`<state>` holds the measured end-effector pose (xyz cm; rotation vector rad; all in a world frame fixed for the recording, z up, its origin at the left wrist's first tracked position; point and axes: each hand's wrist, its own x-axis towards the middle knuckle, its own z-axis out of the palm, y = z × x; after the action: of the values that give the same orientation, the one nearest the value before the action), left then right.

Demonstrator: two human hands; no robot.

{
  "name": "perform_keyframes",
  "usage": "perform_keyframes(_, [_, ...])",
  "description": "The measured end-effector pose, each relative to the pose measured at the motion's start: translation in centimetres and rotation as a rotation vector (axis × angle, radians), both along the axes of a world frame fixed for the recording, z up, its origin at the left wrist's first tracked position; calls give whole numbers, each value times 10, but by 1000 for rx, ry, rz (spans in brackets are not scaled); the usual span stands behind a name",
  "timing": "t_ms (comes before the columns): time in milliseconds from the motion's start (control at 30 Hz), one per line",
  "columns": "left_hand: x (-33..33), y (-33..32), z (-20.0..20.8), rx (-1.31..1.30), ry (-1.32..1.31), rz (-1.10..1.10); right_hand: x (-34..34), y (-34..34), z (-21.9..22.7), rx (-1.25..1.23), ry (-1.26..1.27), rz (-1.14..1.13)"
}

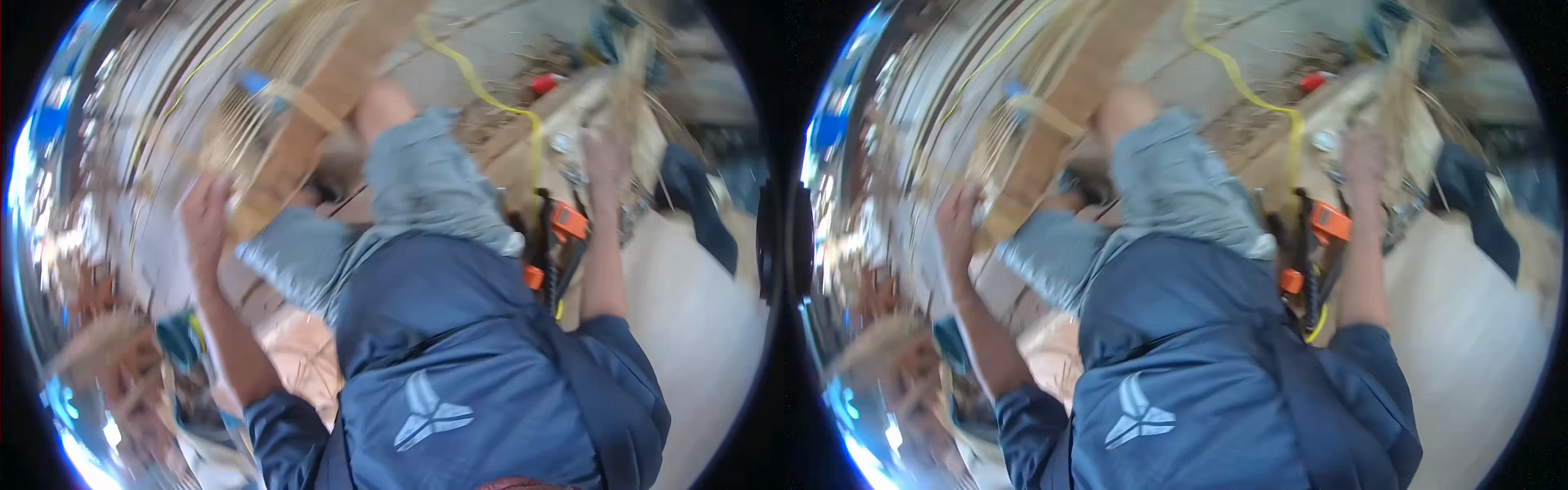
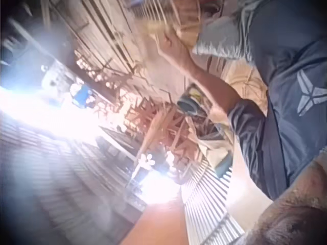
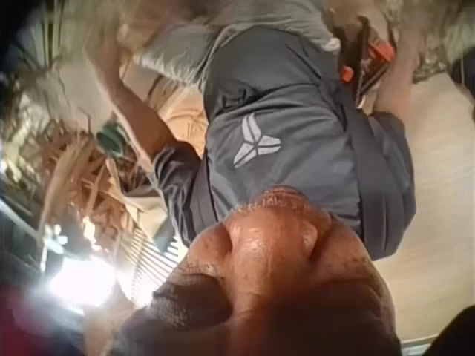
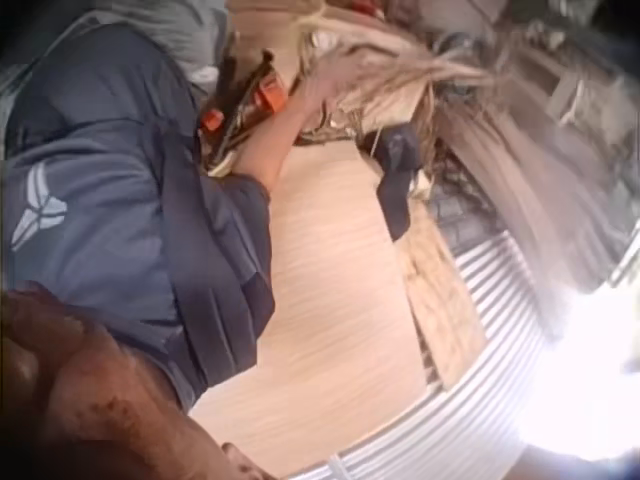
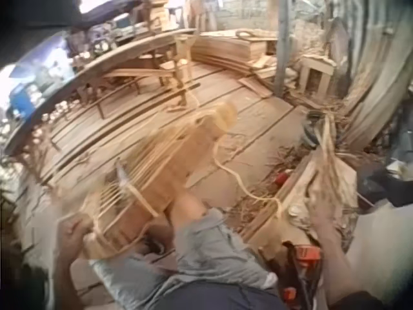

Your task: The recorder is weaving and assembling a bamboo birdcage in an artisanal workshop.

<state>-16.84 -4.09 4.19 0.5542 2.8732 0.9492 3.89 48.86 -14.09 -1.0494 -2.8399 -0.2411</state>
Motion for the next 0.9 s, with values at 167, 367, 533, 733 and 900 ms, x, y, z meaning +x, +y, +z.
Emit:
perform_keyframes(167, [17, 24, 13, -31, 98, 36, -107, -133, 75, -960, 522, 542])
perform_keyframes(367, [32, 13, 10, -17, 208, -31, -196, -345, 179, -1000, 974, 1408])
perform_keyframes(533, [38, 2, -3, 53, 206, -4, -201, -377, 194, -1288, 660, 1322])
perform_keyframes(733, [42, -7, -8, -112, 23, 39, -194, -378, 195, -1253, 676, 1314])
perform_keyframes(900, [34, -6, -14, -14, -21, 75, -202, -383, 190, -1075, 866, 1340])
